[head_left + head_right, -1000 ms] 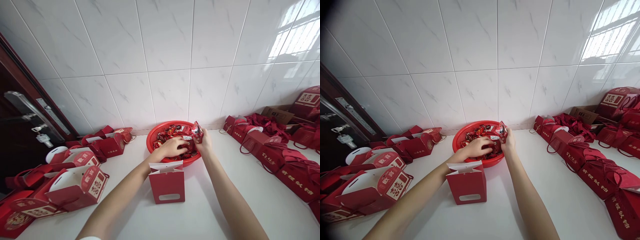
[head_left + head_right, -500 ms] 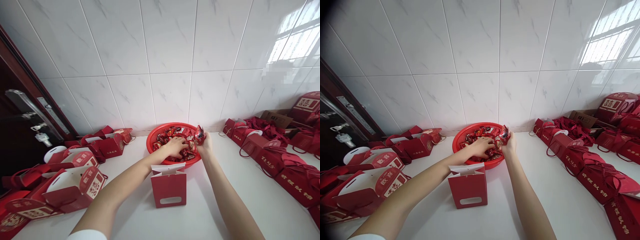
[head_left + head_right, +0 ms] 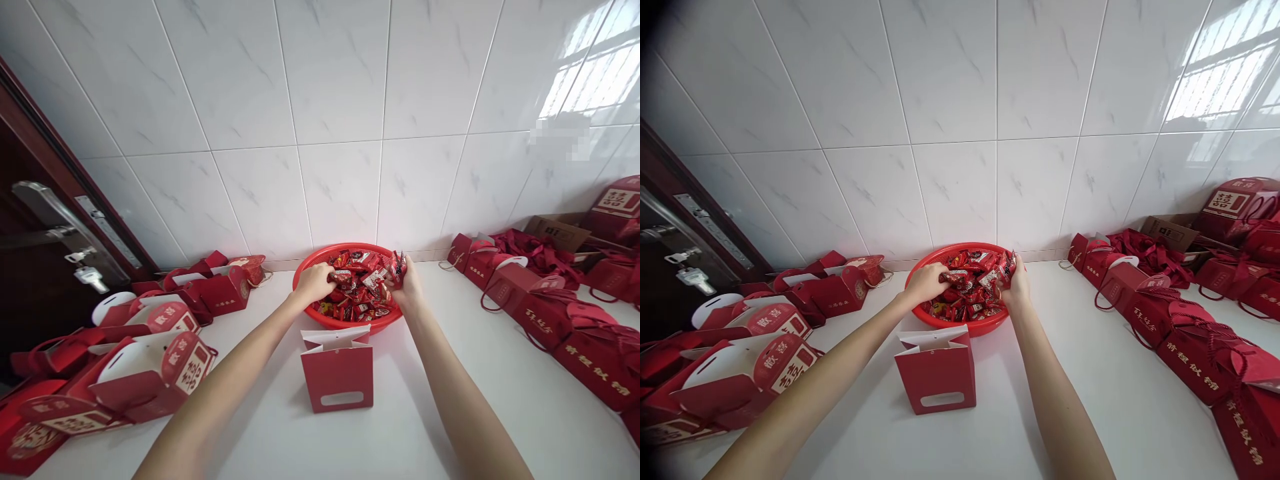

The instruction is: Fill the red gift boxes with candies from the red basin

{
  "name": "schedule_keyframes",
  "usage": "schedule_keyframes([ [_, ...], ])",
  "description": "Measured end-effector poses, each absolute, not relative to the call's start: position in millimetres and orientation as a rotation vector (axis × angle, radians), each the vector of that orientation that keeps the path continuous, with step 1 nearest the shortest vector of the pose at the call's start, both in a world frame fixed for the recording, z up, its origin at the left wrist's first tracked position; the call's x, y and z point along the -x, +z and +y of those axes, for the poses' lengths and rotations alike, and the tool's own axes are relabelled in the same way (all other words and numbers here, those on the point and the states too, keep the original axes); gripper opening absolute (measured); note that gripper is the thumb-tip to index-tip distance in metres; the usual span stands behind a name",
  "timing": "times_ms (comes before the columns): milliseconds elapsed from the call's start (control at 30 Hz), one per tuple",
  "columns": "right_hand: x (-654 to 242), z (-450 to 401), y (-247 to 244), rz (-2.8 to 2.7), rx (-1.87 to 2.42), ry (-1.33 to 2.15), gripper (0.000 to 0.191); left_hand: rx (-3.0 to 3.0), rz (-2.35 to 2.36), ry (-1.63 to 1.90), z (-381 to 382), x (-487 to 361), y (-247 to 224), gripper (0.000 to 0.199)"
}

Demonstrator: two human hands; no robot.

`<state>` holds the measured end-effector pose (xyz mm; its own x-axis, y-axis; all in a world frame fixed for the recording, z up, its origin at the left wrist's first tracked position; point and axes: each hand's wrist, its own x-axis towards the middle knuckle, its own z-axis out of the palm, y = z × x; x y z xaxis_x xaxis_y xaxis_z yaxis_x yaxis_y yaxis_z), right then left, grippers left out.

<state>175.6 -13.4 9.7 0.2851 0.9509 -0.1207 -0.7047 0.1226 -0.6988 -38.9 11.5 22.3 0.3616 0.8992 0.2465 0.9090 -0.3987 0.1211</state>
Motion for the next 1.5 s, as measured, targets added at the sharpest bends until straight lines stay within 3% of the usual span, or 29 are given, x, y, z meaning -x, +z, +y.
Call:
schedule_keyframes([
  [133,-171.8,-14.1,12.2,-0.331,0.804,1.3,0.038,2.431,-1.911,-0.565,13.8,40.5,21.2,0.01],
  [267,-168.6,-17.1,16.1,-0.303,0.847,1.305,0.036,2.345,-1.976,-0.74,18.8,44.6,18.2,0.016],
  [433,-166.1,-20.2,18.2,-0.293,0.878,1.299,0.035,2.455,-1.725,-0.927,21.7,43.6,12.2,0.038],
  [600,-165.0,-21.5,19.0,-0.314,0.883,1.302,0.031,2.682,-1.386,-0.964,15.7,39.2,12.4,0.031],
  [867,-164.7,-22.5,19.1,-0.336,0.871,1.289,0.025,2.992,-1.112,-0.375,7.9,32.9,15.8,0.033],
  [1100,-164.7,-22.8,19.4,-0.337,0.874,1.282,0.025,3.062,-1.147,-0.177,10.5,32.2,16.7,0.021],
  [1333,-165.3,-23.1,16.5,-0.368,0.871,1.278,0.022,3.029,-1.257,-0.232,8.1,28.8,18.2,0.016],
  [1500,-165.7,-23.5,15.8,-0.407,0.863,1.281,0.023,2.908,-1.434,-0.465,5.9,28.3,19.2,0.026],
])
